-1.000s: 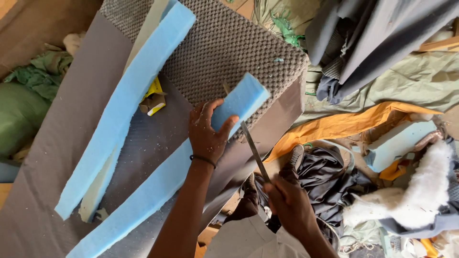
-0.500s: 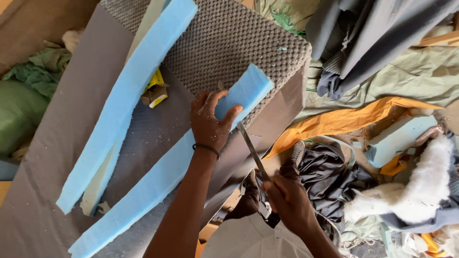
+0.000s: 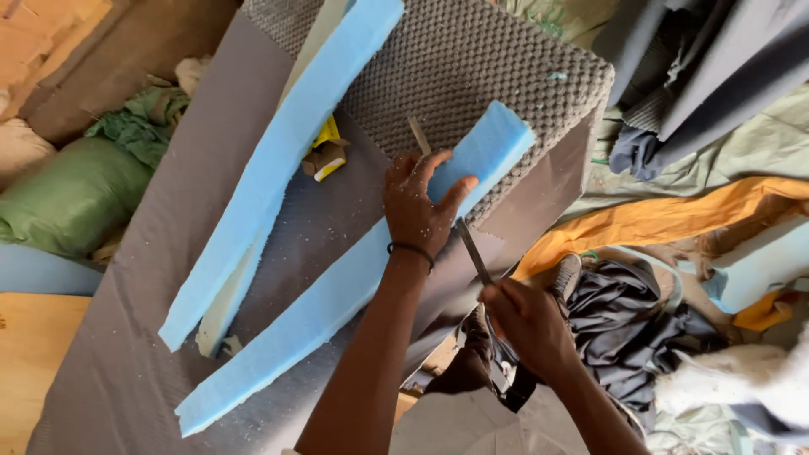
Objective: Cutting a blue foam strip lengthwise with a serrated knife
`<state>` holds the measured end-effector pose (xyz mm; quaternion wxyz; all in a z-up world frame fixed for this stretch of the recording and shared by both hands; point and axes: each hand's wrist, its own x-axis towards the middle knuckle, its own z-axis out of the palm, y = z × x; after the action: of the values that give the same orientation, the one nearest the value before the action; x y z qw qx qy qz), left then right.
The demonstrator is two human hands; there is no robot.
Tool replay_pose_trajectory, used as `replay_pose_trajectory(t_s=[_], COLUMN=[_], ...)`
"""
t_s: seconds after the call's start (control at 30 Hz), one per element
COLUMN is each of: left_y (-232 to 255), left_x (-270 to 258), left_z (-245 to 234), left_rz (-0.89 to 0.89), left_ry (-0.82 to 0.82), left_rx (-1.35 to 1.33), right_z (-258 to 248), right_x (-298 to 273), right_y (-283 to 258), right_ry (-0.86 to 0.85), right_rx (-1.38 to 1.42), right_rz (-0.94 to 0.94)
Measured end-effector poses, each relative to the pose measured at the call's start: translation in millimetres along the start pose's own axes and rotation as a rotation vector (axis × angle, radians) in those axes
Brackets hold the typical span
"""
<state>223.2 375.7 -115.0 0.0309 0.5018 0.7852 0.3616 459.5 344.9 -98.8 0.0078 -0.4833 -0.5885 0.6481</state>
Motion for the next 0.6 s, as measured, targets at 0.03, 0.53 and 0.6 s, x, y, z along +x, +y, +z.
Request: replay_pose_trajectory(t_s=[0.03,0.53,0.6], left_y=[-2.2,-30.0,-34.7], left_x=[-0.9,-46.6,-42.1], left_z=[2.8,-61.2,-59.0], left_rz=[0.005,-0.071,0.014], left_ry=[0.018,-0.153,-0.119], left_rx=[0.003,0.005,-0.018], right_z=[3.5,11.4,12.7], right_x=[-16.1,-20.4,10.1], right_y=[13.8,-6.5,-32.0], right_ry=[0.021,0.172,0.235], right_rx=[-0.069,0.056,0.055], right_rz=[-0.005,-0.092,-0.185])
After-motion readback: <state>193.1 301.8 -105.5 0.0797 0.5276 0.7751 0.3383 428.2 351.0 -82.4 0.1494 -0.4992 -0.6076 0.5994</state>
